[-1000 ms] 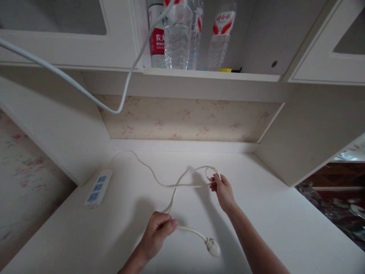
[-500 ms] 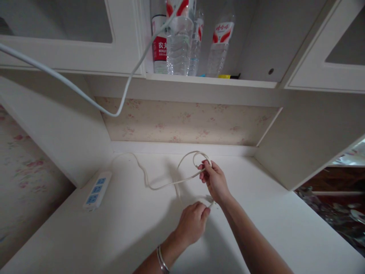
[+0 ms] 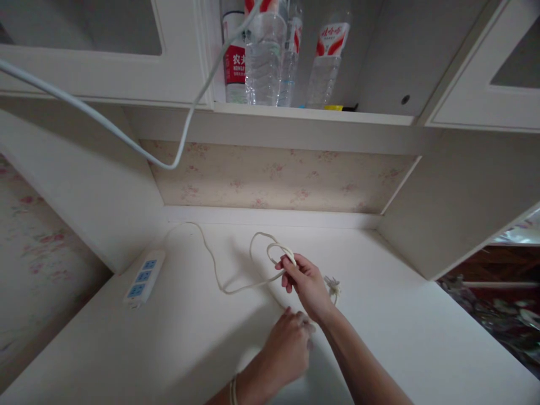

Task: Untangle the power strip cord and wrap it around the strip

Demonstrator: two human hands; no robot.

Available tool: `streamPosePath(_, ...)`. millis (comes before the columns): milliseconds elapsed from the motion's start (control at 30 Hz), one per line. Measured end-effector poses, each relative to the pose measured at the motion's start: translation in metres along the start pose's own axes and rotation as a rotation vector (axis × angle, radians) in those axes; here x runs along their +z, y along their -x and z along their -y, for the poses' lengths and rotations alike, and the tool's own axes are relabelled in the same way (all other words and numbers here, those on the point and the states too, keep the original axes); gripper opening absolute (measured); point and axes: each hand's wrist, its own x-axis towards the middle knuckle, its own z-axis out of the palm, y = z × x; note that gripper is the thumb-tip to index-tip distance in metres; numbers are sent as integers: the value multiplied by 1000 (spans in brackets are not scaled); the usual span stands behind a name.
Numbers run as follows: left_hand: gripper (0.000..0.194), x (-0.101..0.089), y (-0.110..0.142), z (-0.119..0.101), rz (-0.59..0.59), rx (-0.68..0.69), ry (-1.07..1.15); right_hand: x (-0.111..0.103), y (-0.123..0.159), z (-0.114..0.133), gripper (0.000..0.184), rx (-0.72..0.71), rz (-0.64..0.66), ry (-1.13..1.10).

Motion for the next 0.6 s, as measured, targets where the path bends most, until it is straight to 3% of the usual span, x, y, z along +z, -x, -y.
streamPosePath(100,27,-34,28,-12,-87,-115,178,-3,3,-2,22,9,42,-65)
streamPosePath(200,26,-76,36,-7,-428,-195,340,-2,7,-9,22,36,123,-71)
streamPosePath(300,26,-104,30,18,-705,-247,333,2,10,-15,24,53,195,-59)
streamPosePath(367,36,-112,24,35,-734,-260,405,6,10,-15,25,55,230,-51)
streamPosePath(433,40,-114,19,43,-676,-216,499,8,11,-14,28,63,257,-25)
streamPosePath(600,36,-108,15,40,-540,-113,609,6,14,-8,38,58,311,104)
